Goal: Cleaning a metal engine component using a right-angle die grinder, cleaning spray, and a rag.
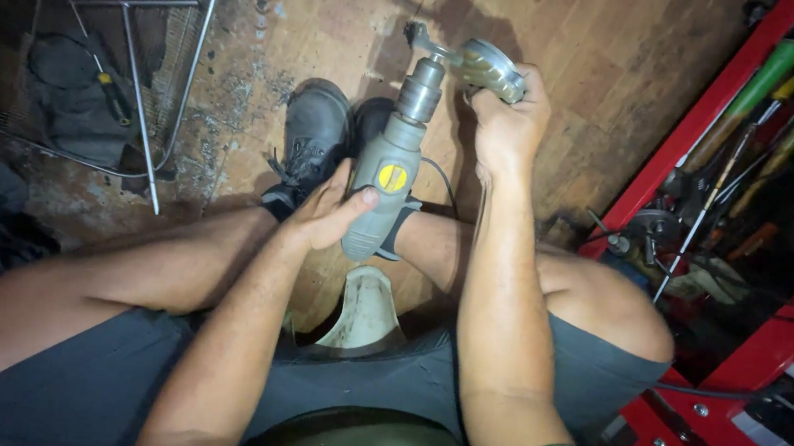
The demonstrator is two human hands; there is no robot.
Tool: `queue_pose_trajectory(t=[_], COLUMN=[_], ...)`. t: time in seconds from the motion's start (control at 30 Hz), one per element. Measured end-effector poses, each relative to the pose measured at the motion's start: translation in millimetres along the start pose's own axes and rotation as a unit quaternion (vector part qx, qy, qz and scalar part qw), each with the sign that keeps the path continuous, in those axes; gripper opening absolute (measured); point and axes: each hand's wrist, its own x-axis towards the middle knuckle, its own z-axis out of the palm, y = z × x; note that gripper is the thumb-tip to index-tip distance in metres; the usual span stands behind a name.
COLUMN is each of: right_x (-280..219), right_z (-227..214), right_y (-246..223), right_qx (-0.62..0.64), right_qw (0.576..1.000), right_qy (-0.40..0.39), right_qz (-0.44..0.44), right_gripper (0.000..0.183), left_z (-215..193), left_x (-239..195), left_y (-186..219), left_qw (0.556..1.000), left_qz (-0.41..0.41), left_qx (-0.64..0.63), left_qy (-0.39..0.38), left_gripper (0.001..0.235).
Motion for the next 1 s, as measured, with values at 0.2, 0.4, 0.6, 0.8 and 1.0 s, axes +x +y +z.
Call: queue_pose_trajectory(t=[0.2,0.4,0.6,0.8,1.0], right_x=[-1.6,7.2,11.6,12.8,13.8], right_z=[-1.6,8.7,5.0,2.7,4.1], right_y=[5.0,12.5,23.2,17.5,12.1], right_qx=[-0.054,-0.202,-0.249,-0.273,-0.284], right_qw=[0.998,0.971,0.960,0.954,0.952], right_qy=[0.000,0.107,0.104,0.098,0.094], right_qz=[-0.036,-0.064,-0.078,-0.073,-0.071], right_gripper=[0.023,0.021,0.018,0.020,0.020], left_z=[-2.4,-18.9,-19.2,-22.3,-22.9], left_x=[-3.7,-16.0,-14.9,-22.8,-24.0], left_y=[8.9,23.9,22.6,33.2,33.7], left_qw=[1.000,0.998,0.998,0.998,0.998], left_qz=[-0.016,-0.029,-0.010,-0.001,-0.002], left_qx=[-0.012,-0.018,-0.044,-0.045,-0.035], left_qy=[-0.020,-0.057,-0.054,-0.044,-0.043], left_gripper=[0.109,0.121,0.118,0.117,0.115])
